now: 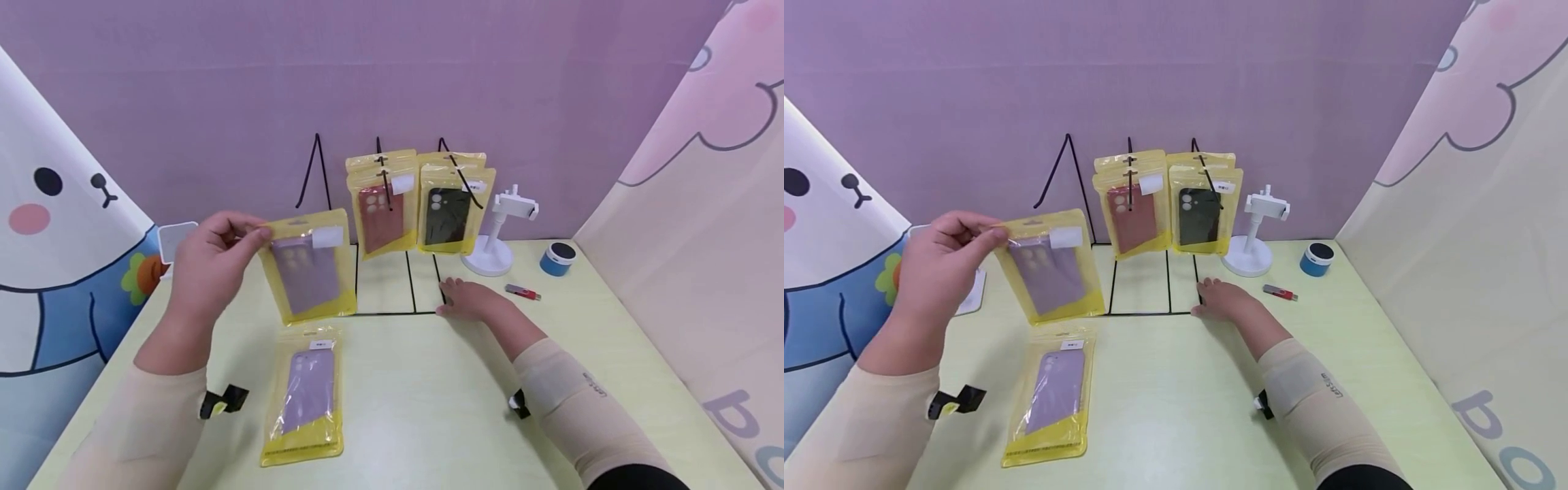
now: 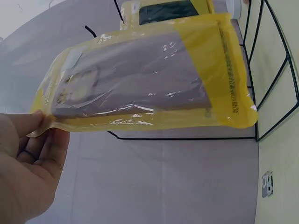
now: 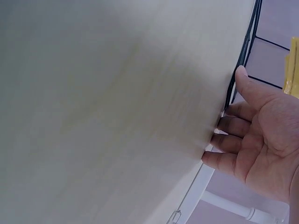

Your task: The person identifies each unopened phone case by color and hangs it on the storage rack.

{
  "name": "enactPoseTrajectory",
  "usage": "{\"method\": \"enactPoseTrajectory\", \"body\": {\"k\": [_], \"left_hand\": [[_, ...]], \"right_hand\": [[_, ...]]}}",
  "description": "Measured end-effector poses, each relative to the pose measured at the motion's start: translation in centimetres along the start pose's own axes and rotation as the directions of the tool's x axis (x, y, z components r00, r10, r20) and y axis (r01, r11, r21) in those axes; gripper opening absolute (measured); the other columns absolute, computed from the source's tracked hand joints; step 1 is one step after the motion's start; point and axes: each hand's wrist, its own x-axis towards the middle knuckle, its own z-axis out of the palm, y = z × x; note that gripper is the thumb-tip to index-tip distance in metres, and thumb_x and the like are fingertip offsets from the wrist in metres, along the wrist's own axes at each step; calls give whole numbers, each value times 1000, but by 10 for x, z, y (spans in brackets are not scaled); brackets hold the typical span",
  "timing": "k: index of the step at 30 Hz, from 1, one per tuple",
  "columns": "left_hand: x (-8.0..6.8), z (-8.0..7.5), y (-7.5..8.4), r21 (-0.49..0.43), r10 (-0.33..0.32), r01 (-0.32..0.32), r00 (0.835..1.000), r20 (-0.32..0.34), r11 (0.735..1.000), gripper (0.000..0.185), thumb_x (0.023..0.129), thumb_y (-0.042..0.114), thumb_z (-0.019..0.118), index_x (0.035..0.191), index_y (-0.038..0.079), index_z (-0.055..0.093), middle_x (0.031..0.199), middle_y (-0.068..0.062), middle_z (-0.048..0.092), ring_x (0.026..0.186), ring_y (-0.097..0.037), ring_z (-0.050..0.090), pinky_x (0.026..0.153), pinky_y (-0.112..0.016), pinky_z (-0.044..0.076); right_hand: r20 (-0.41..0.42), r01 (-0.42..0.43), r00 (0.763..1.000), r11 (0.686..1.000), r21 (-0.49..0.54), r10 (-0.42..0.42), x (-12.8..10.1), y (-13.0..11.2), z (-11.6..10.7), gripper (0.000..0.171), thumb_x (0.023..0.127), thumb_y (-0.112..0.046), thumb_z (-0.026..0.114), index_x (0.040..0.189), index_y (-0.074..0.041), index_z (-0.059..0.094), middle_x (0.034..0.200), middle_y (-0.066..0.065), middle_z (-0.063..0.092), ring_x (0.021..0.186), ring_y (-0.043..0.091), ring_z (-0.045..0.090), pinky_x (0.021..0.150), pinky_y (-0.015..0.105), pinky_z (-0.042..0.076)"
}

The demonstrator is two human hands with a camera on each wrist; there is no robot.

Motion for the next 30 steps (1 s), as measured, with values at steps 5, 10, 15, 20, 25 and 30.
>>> {"method": "enactPoseTrajectory", "body": {"k": [5,10,15,20,25,30], "left_hand": [[11,4,-1,-13,-47,46,998,-46,999,33,92,45,65,105,16,71,94,4,61,85,-14,51,60,-14,46],[19,9,-3,-23,-31,30,998,-63,999,31,91,43,67,104,15,71,91,3,61,83,-13,51,58,-15,44],[28,11,-5,-17,-31,30,998,-62,999,32,92,44,66,105,15,71,90,3,59,84,-13,49,55,-19,41],[37,13,-9,17,-58,59,997,-58,998,34,91,46,65,107,17,72,91,3,59,84,-13,48,56,-21,40],[46,15,-14,21,-96,97,994,-57,995,38,90,49,66,108,17,71,91,5,59,85,-13,48,59,-23,41],[60,19,-18,-19,-96,95,993,-75,995,36,87,46,71,106,15,71,87,8,60,82,-11,52,61,-22,43]], "right_hand": [[11,1,1000,1000,-9,-1,1,1,0,76,100,-50,48,156,-5,22,162,20,16,149,39,16,120,54,22],[10,10,1000,1000,-25,-9,2,2,1,77,100,-51,47,156,-5,22,162,21,18,149,40,18,120,54,23],[8,13,1000,999,-39,-12,2,2,0,76,100,-50,47,156,-4,22,162,21,18,149,40,18,120,54,23],[13,6,1000,999,-41,-5,2,2,0,76,100,-51,46,156,-4,22,162,20,17,149,39,18,120,54,23],[14,6,1000,1000,-31,-6,2,3,0,77,100,-51,47,156,-5,21,162,20,17,149,39,17,120,54,23],[13,-7,1000,1000,-1,7,1,3,-1,77,100,-51,48,157,-7,21,163,18,16,150,38,16,120,54,22]]}}
